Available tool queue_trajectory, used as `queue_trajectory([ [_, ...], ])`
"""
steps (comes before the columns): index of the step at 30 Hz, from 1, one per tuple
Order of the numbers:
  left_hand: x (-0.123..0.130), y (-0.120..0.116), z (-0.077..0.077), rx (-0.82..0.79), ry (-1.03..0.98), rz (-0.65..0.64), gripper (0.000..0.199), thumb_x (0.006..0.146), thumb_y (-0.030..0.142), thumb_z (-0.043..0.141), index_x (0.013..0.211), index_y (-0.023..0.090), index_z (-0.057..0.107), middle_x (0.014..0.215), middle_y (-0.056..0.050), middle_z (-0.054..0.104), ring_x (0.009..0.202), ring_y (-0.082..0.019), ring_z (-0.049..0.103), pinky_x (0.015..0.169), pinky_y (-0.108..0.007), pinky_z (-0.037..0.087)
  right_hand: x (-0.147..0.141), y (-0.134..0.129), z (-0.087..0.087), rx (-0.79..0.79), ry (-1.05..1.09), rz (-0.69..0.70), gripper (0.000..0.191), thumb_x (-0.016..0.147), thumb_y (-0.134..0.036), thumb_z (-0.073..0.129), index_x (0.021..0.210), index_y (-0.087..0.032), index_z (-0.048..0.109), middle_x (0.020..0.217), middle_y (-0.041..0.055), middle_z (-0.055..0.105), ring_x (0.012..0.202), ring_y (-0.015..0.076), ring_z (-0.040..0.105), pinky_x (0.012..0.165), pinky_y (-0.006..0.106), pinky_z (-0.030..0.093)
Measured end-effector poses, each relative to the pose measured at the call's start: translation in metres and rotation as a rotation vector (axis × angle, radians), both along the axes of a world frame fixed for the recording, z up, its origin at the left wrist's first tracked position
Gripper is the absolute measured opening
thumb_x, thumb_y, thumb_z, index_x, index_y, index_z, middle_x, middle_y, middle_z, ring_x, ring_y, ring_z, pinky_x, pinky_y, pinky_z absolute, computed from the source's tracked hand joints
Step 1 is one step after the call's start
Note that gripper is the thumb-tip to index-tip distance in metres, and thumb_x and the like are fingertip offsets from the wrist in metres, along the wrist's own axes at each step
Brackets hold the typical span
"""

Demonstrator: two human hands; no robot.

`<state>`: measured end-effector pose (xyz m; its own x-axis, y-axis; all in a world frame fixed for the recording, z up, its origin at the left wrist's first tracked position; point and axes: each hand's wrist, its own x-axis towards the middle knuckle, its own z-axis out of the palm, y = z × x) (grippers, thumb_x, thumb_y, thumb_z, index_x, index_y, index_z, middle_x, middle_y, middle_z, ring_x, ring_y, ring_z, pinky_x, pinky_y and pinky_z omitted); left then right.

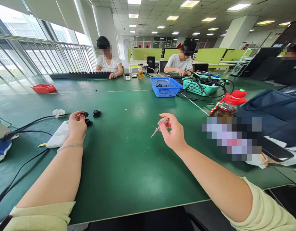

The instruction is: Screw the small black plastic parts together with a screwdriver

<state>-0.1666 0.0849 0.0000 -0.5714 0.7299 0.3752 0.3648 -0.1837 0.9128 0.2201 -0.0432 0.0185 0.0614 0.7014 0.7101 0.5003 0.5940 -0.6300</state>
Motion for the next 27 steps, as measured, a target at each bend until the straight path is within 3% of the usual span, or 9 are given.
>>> queue_trajectory([
  [6,-0.004,-0.005,0.000,-0.104,0.178,0.085,0.042,0.089,0.013,0.046,0.128,0.021,0.058,0.104,-0.009,0.067,0.088,-0.015,0.065,0.079,-0.028,0.052,0.000,0.001,-0.001,-0.010,0.001,0.004,0.022,0.090,-0.022,0.051,0.112,-0.024,0.056,0.082,0.0005,0.068,0.066,0.0135,0.066,0.063,0.027,0.057],
  [14,-0.006,-0.012,0.008,-0.304,0.399,0.168,0.037,0.086,0.024,0.059,0.120,0.017,0.070,0.101,-0.011,0.072,0.098,-0.025,0.064,0.099,-0.043,0.045,0.000,0.001,-0.001,-0.031,-0.007,-0.001,0.021,0.091,-0.025,0.051,0.112,-0.024,0.056,0.083,0.0005,0.068,0.066,0.0137,0.065,0.065,0.028,0.057],
  [27,-0.001,-0.015,0.011,-0.457,0.593,0.182,0.035,0.087,0.025,0.056,0.117,0.012,0.069,0.110,-0.018,0.072,0.114,-0.036,0.061,0.102,-0.051,0.043,-0.002,0.000,0.001,-0.048,-0.005,0.008,0.020,0.092,-0.026,0.051,0.111,-0.024,0.056,0.081,0.0007,0.067,0.067,0.0144,0.066,0.064,0.029,0.057],
])
